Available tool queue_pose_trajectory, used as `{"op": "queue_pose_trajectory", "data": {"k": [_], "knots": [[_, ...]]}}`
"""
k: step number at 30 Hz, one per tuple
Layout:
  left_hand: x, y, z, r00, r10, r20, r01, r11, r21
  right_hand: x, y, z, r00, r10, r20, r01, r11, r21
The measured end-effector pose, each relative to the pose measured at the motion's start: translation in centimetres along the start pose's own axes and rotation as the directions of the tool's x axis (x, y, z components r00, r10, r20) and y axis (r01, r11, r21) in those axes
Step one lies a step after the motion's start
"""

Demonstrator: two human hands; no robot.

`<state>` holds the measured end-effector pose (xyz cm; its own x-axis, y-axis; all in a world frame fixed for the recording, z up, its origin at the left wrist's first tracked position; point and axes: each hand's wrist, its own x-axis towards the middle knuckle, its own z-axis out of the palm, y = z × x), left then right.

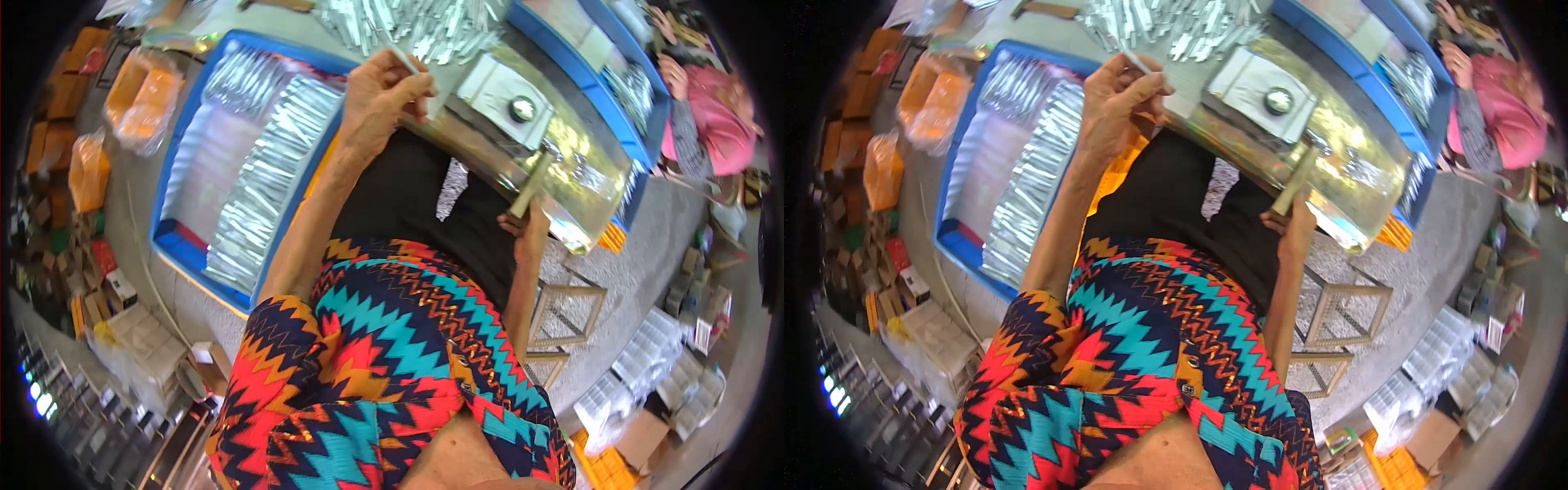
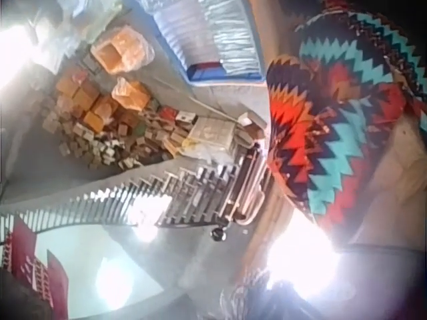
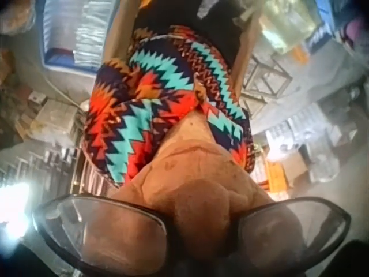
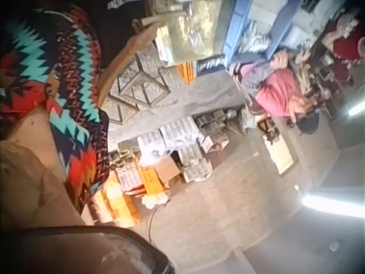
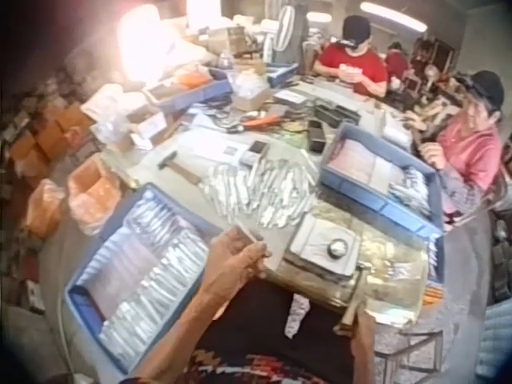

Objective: Assembling small metal components using a hammer and a metal jig on a workbench.

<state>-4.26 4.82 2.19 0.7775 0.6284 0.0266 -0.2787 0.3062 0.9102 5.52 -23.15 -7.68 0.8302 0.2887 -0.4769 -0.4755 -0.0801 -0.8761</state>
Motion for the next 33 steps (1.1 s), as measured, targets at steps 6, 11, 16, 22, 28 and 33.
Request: {"op": "queue_pose_trajectory", "data": {"k": [6, 11, 16, 22, 28, 33], "knots": [[-3.1, 1.8, -10.5, 0.916, -0.084, -0.393, 0.148, 0.98, 0.135, 0.0, 0.1, -0.2, 0.994, 0.032, 0.102, -0.046, 0.989, 0.138], [-3.8, -0.1, -14.4, 0.86, -0.299, -0.413, 0.356, 0.932, 0.066, -0.3, -0.2, 0.2, 0.995, 0.023, 0.101, -0.036, 0.991, 0.13], [-3.3, -2.0, -14.8, 0.813, -0.357, -0.46, 0.428, 0.902, 0.056, -0.4, 0.2, -0.1, 0.995, 0.023, 0.096, -0.034, 0.993, 0.114], [-3.1, -1.9, -14.0, 0.802, -0.332, -0.497, 0.458, 0.876, 0.154, -0.5, 0.0, 0.1, 0.993, 0.035, 0.115, -0.051, 0.989, 0.139], [-3.2, -1.3, -12.8, 0.838, -0.26, -0.479, 0.43, 0.856, 0.287, -0.5, 0.1, -0.1, 0.996, 0.035, 0.08, -0.048, 0.986, 0.158], [-2.3, -0.2, -9.8, 0.877, 0.275, -0.395, 0.048, 0.766, 0.642, -0.3, 0.4, -0.3, 0.994, 0.032, 0.105, -0.047, 0.988, 0.146]]}}
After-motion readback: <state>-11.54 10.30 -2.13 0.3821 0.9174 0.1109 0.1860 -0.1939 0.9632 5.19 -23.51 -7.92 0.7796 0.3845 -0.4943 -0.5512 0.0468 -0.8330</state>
